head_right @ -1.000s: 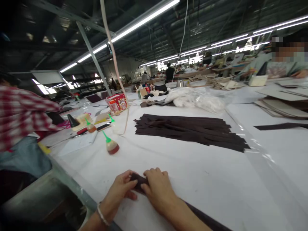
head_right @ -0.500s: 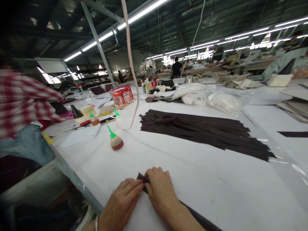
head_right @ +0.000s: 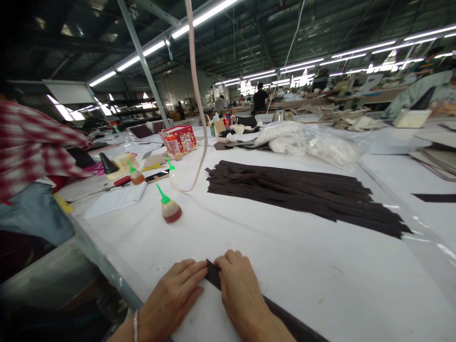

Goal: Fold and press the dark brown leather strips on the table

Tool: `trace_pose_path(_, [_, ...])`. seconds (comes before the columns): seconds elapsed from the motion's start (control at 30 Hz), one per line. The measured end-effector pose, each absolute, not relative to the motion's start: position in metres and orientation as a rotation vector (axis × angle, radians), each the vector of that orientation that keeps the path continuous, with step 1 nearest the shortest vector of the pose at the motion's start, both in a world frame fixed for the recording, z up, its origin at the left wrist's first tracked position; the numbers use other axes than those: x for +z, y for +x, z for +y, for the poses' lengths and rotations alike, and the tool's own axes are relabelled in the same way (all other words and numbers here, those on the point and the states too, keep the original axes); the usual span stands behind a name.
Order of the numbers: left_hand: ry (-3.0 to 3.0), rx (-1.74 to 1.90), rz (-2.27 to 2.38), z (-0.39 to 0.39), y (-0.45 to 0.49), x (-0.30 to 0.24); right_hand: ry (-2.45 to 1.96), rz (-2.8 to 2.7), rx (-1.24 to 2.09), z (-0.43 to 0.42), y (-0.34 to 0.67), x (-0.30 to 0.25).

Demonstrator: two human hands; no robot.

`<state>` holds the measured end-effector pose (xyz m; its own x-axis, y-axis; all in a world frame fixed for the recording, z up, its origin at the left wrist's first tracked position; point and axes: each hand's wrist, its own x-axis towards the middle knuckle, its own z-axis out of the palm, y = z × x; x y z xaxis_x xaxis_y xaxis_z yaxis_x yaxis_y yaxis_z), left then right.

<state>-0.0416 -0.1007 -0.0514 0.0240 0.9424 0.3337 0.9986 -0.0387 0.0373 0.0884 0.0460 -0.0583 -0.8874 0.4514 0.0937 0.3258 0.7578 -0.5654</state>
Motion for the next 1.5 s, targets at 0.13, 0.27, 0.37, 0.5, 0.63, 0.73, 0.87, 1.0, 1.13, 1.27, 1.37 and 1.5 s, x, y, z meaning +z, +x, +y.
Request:
trace_pose_path(0.13, [-2.112, -0.371, -1.982, -0.1, -0.043, -0.048, -0.529, -2.701, 0.825, 0.046, 0.091, -0.063])
trace_pose_path(0.27, [-2.096, -0.352, -1.935, -0.1, -0.044, -0.049, -0.437, -2.705, 0.749, 0.045, 0.093, -0.066])
trace_pose_path(0.37, [-2.085, -0.36, -1.926, -0.1, -0.044, -0.048, -0.383, -2.716, 0.686, 0.044, 0.094, -0.067])
trace_pose_path(0.5, [-2.094, -0.34, -1.933, -0.099, -0.045, -0.049, -0.316, -2.735, 0.564, 0.043, 0.097, -0.072])
trace_pose_path(0.63, [-2.1, -0.309, -1.948, -0.099, -0.045, -0.05, -0.267, -2.779, 0.442, 0.042, 0.099, -0.076])
trace_pose_path(0.73, [-2.11, -0.309, -1.962, -0.099, -0.045, -0.049, -0.215, -2.813, 0.371, 0.042, 0.099, -0.075])
trace_pose_path(0.87, [-2.072, -0.316, -1.999, -0.102, -0.048, -0.047, -0.169, -2.845, 0.31, 0.044, 0.1, -0.07])
trace_pose_path(1.0, [-2.024, -0.297, -2.03, -0.105, -0.053, -0.047, -0.159, -2.885, 0.249, 0.045, 0.097, -0.065])
trace_pose_path(1.13, [-2.034, -0.304, -2.035, -0.106, -0.056, -0.048, -0.177, -2.953, 0.229, 0.046, 0.093, -0.06])
trace_pose_path(1.27, [-2.06, -0.319, -2.068, -0.106, -0.056, -0.047, -0.192, -2.988, 0.226, 0.045, 0.091, -0.055])
trace_pose_path(1.37, [-2.153, -0.404, -2.069, -0.103, -0.054, -0.041, -0.229, -2.965, 0.239, 0.044, 0.093, -0.056])
trace_pose_path(1.5, [-2.265, -0.571, -2.137, -0.093, -0.045, -0.032, -0.365, -2.895, 0.241, 0.042, 0.095, -0.059])
